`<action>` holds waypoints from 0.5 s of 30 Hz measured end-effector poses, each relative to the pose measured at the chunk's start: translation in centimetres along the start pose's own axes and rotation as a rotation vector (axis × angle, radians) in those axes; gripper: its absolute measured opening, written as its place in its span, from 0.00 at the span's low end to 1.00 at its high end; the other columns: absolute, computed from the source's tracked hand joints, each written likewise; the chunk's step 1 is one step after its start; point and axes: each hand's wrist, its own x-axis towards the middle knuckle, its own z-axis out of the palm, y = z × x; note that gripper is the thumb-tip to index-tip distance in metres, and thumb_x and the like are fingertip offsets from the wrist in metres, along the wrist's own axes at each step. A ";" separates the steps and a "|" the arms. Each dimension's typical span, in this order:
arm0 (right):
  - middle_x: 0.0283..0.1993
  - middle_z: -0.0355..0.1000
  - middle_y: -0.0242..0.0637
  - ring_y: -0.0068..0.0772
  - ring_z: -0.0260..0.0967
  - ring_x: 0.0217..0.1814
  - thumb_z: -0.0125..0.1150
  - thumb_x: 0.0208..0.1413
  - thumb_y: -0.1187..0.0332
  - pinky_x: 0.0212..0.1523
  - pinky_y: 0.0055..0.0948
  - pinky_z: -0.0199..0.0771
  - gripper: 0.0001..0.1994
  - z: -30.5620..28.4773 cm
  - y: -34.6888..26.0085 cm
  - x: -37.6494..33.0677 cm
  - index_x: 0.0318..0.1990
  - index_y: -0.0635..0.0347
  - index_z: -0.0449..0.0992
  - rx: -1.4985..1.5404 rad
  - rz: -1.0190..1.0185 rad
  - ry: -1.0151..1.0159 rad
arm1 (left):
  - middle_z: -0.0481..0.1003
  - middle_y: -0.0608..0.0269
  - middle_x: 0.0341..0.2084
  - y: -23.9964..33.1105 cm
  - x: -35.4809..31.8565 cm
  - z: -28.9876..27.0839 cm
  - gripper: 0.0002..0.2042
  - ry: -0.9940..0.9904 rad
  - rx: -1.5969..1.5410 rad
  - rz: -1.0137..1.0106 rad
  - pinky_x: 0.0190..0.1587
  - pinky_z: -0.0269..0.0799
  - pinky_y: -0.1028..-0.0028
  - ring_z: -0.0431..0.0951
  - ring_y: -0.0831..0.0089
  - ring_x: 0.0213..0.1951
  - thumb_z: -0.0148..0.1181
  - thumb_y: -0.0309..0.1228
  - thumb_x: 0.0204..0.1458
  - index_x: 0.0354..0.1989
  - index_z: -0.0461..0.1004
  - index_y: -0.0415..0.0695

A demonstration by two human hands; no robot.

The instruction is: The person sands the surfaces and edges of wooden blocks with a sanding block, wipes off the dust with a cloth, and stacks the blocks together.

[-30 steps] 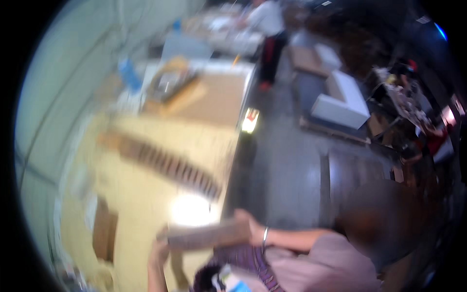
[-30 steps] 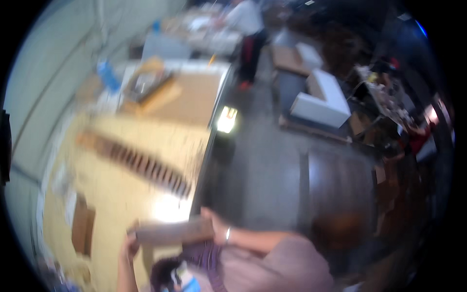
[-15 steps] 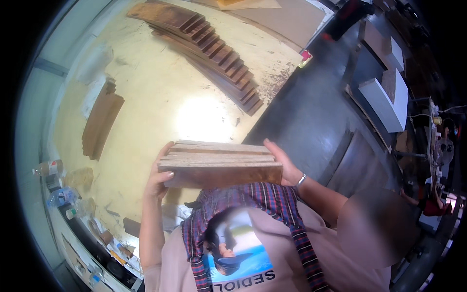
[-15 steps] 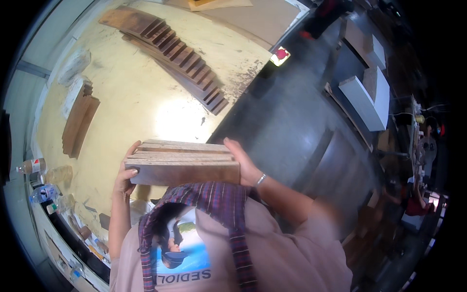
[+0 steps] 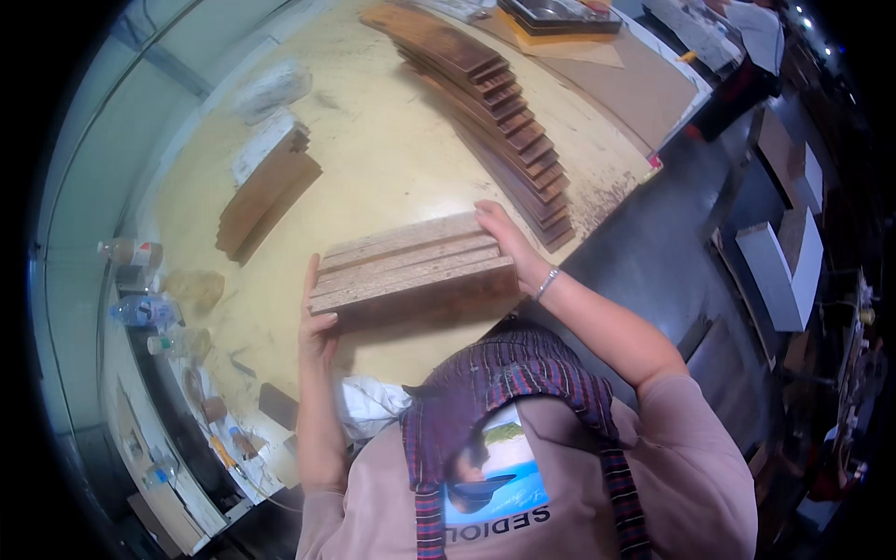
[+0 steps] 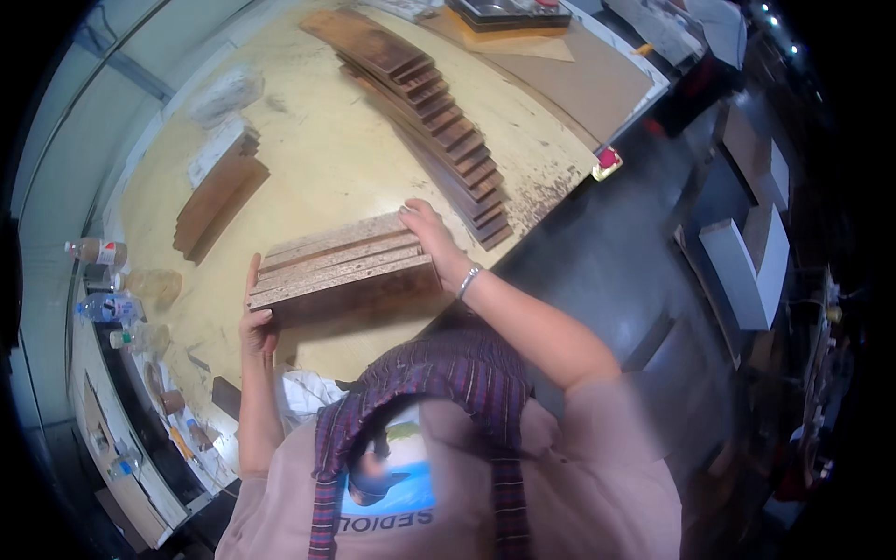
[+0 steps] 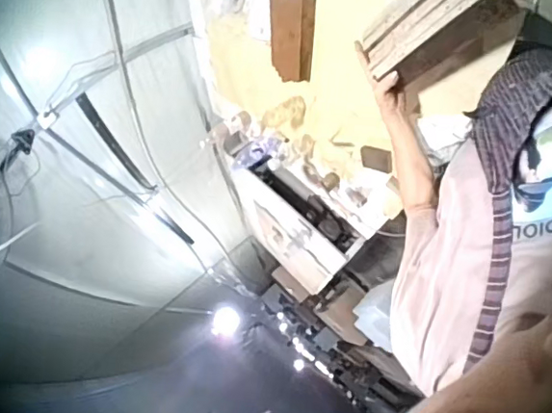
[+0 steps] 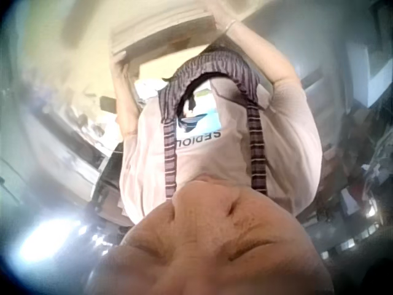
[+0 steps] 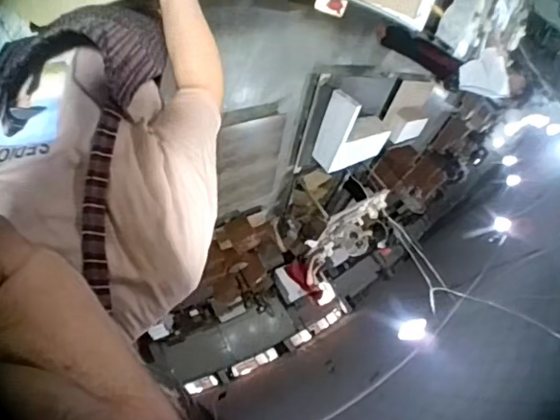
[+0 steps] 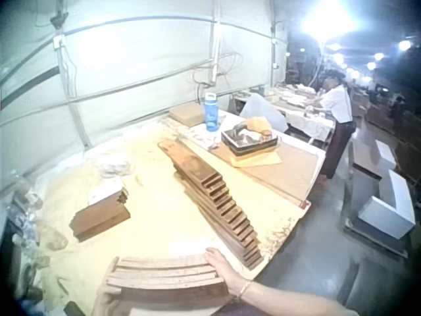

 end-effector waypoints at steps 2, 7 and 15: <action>0.63 0.62 0.40 0.32 0.63 0.64 0.48 0.69 0.58 0.63 0.32 0.67 0.27 0.1 0.2 2.8 0.72 0.53 0.54 -0.099 -0.087 -0.129 | 0.62 0.50 0.67 -0.1 -0.5 -0.2 0.62 0.024 0.043 0.077 0.70 0.60 0.62 0.63 0.56 0.68 0.74 0.28 0.27 0.77 0.44 0.42; 0.73 0.57 0.42 0.33 0.54 0.74 0.50 0.55 0.71 0.73 0.30 0.51 0.35 -0.1 3.3 4.7 0.74 0.56 0.55 -0.349 -0.261 -0.176 | 0.59 0.50 0.69 -3.4 -1.2 -4.4 0.66 0.017 0.377 0.073 0.69 0.61 0.64 0.63 0.59 0.68 0.80 0.26 0.26 0.78 0.39 0.43; 0.80 0.45 0.46 0.37 0.38 0.83 0.49 0.64 0.56 0.79 0.33 0.35 0.38 -0.2 3.1 3.1 0.77 0.61 0.46 -0.118 -0.300 -0.183 | 0.48 0.48 0.75 -3.6 -1.9 -5.7 0.63 0.024 0.472 0.063 0.74 0.48 0.63 0.50 0.60 0.75 0.77 0.29 0.36 0.78 0.35 0.43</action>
